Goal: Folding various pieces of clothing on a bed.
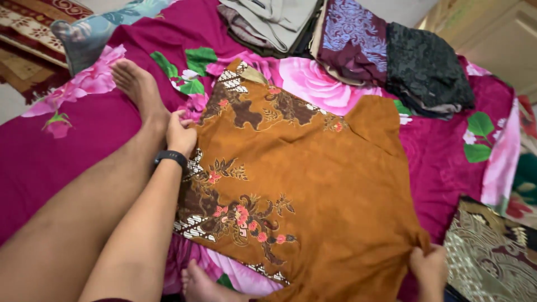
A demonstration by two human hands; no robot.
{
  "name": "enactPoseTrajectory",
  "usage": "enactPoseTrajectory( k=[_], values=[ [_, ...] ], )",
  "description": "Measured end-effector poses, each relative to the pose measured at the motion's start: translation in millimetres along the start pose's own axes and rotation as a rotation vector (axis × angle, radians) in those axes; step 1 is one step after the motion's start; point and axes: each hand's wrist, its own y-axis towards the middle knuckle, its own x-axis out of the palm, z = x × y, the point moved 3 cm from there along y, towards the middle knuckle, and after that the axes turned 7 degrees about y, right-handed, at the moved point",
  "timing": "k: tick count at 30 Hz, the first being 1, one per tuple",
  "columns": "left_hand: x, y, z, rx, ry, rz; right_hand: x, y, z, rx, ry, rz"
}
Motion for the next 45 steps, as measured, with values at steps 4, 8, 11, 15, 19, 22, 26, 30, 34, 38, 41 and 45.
enactPoseTrajectory(
  k=[4,8,11,15,19,22,26,30,34,38,41,45],
  values=[
    [-12.8,-12.9,56.9,-0.093,0.213,0.052,-11.1,-1.6,6.9,0.002,-0.036,0.004],
    [1.2,-4.5,39.1,-0.135,0.346,-0.137,-26.2,-2.6,5.2,0.095,-0.109,-0.01],
    [12.0,-6.9,28.7,-0.082,0.327,-0.109,-25.0,4.7,18.0,0.15,-0.124,-0.012],
    [20.7,-30.6,45.2,0.329,0.523,0.046,-16.7,8.2,21.0,0.168,-0.162,-0.014],
    [20.7,-50.6,87.4,0.469,0.728,-0.029,-7.2,9.8,25.2,0.158,-0.172,-0.016],
    [28.2,-28.8,57.2,0.469,0.543,0.256,-4.4,7.8,27.4,0.151,-0.189,-0.031],
    [35.1,5.8,10.1,0.016,0.151,0.09,-9.8,-0.3,13.8,0.133,-0.225,-0.089],
    [13.7,-11.9,43.4,-0.273,0.23,0.092,-18.0,-8.6,6.1,0.114,-0.231,-0.061],
    [13.5,1.8,25.8,-0.114,0.456,0.093,-9.4,-2.2,7.8,0.089,-0.217,-0.036],
    [4.9,-8.2,32.4,-0.106,0.315,0.042,-7.7,-6.6,-3.1,0.167,-0.194,-0.112],
    [3.2,-12.2,31.3,-0.162,0.375,0.028,-8.7,-14.5,-11.1,0.181,-0.192,-0.138],
    [3.9,-15.8,36.5,-0.094,0.391,0.001,-9.9,-17.2,-15.4,0.135,-0.194,-0.146]
  ],
)
